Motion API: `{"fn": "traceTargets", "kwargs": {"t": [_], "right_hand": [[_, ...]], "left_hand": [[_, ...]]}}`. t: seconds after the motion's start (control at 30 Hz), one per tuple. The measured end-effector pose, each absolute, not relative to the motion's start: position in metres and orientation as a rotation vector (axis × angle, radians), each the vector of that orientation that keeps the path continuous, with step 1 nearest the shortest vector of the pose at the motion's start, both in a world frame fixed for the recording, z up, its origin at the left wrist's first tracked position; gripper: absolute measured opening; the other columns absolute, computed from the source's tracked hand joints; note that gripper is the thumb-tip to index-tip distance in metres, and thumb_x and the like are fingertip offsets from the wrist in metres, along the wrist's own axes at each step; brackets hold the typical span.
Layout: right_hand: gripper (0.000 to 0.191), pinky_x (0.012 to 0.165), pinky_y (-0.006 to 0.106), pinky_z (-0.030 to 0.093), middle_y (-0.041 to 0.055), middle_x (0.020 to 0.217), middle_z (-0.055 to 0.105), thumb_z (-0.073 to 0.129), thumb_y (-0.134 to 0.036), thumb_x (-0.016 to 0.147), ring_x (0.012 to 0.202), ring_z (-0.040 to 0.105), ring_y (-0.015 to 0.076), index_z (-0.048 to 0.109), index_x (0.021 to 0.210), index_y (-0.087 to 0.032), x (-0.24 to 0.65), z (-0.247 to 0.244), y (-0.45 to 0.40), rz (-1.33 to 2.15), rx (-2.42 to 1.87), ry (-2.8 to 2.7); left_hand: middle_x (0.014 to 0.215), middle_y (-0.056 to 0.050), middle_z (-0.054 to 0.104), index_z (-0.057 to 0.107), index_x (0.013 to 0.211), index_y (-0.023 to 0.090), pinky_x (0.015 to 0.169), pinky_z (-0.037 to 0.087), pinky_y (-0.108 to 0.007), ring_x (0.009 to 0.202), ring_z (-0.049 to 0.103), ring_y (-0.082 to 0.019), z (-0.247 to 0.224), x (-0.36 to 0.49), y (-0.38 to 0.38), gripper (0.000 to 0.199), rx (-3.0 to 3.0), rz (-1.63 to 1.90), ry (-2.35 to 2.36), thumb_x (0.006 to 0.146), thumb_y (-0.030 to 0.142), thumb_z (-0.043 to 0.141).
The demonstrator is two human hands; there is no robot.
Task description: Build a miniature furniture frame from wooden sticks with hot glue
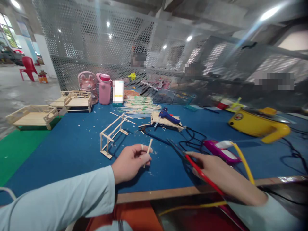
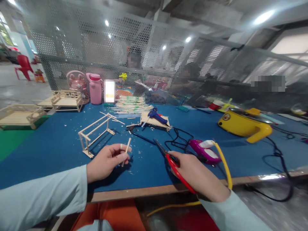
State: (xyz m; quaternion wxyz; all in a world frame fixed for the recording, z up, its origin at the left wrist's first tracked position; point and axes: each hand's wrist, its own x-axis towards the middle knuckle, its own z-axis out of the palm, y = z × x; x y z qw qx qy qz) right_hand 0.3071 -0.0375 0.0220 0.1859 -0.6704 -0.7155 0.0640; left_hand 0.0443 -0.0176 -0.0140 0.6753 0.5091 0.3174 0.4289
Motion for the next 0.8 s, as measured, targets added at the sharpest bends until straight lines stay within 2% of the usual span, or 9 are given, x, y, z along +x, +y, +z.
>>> {"fn": "traceTargets", "kwargs": {"t": [0.07,0.13,0.3,0.37,0.47,0.53,0.7,0.8], "right_hand": [[0.039,0.052,0.031,0.052,0.0074,0.076,0.073,0.057,-0.032,0.068,0.061,0.067,0.0243,0.066,0.103,-0.018,0.301,0.025,-0.041,0.307,-1.851,-1.932],[0.048,0.056,0.033,0.052,0.0093,0.08,0.073,0.055,-0.039,0.071,0.064,0.067,0.0254,0.06,0.113,-0.015,0.293,0.024,-0.038,0.282,-1.857,-1.868],[0.04,0.073,0.034,0.052,0.0109,0.095,0.073,0.058,-0.033,0.069,0.085,0.068,0.028,0.064,0.105,-0.017,0.274,0.006,-0.02,0.093,-1.901,-1.993],[0.037,0.073,0.033,0.052,0.0093,0.094,0.073,0.058,-0.032,0.07,0.085,0.069,0.0266,0.065,0.103,-0.018,0.271,-0.001,-0.015,0.107,-1.871,-2.02],[0.04,0.065,0.031,0.052,0.007,0.087,0.074,0.059,-0.039,0.073,0.077,0.069,0.0253,0.064,0.107,-0.019,0.268,-0.003,-0.014,0.112,-1.873,-1.941],[0.045,0.064,0.031,0.052,0.0073,0.086,0.074,0.059,-0.042,0.074,0.076,0.069,0.0252,0.061,0.113,-0.018,0.266,-0.003,-0.013,0.065,-1.921,-1.923],[0.044,0.083,0.034,0.049,0.0159,0.108,0.068,0.055,-0.028,0.078,0.097,0.065,0.0265,0.059,0.119,-0.012,0.268,0.002,-0.009,0.025,-1.967,-2.266],[0.043,0.08,0.038,0.049,0.0179,0.103,0.068,0.053,-0.026,0.078,0.092,0.065,0.0291,0.06,0.119,-0.013,0.264,0.012,-0.017,-0.048,-1.986,-2.371]], "left_hand": [[0.066,0.001,0.056,0.06,0.092,0.012,0.064,0.043,-0.025,0.06,0.056,-0.009,-0.014,0.044,-0.018,0.026,1.15,0.963,0.693,0.071,0.025,0.068],[0.068,0.001,0.056,0.057,0.101,0.012,0.064,0.044,-0.025,0.06,0.057,-0.009,-0.014,0.043,-0.019,0.033,1.165,0.963,0.661,0.073,0.026,0.066],[0.075,0.003,0.054,0.046,0.117,0.016,0.063,0.046,-0.025,0.06,0.061,-0.01,-0.015,0.043,-0.019,0.052,1.119,0.945,0.606,0.071,0.028,0.069],[0.078,0.004,0.052,0.044,0.12,0.019,0.062,0.047,-0.025,0.061,0.063,-0.01,-0.015,0.043,-0.02,0.059,1.099,0.922,0.619,0.068,0.026,0.071],[0.08,0.005,0.052,0.037,0.126,0.024,0.058,0.047,-0.023,0.06,0.065,-0.01,-0.012,0.043,-0.022,0.068,1.097,0.893,0.662,0.068,0.023,0.07],[0.079,0.006,0.052,0.036,0.125,0.025,0.056,0.047,-0.022,0.059,0.065,-0.01,-0.01,0.043,-0.023,0.066,1.092,0.882,0.686,0.068,0.022,0.069],[0.069,0.008,0.056,0.039,0.109,0.02,0.058,0.045,-0.021,0.06,0.065,-0.01,-0.012,0.043,-0.021,0.056,1.05,0.911,0.693,0.064,0.014,0.07],[0.063,0.008,0.059,0.04,0.099,0.019,0.055,0.041,-0.019,0.053,0.058,-0.006,-0.016,0.045,-0.019,0.052,1.087,0.953,0.706,0.058,0.011,0.072]]}}
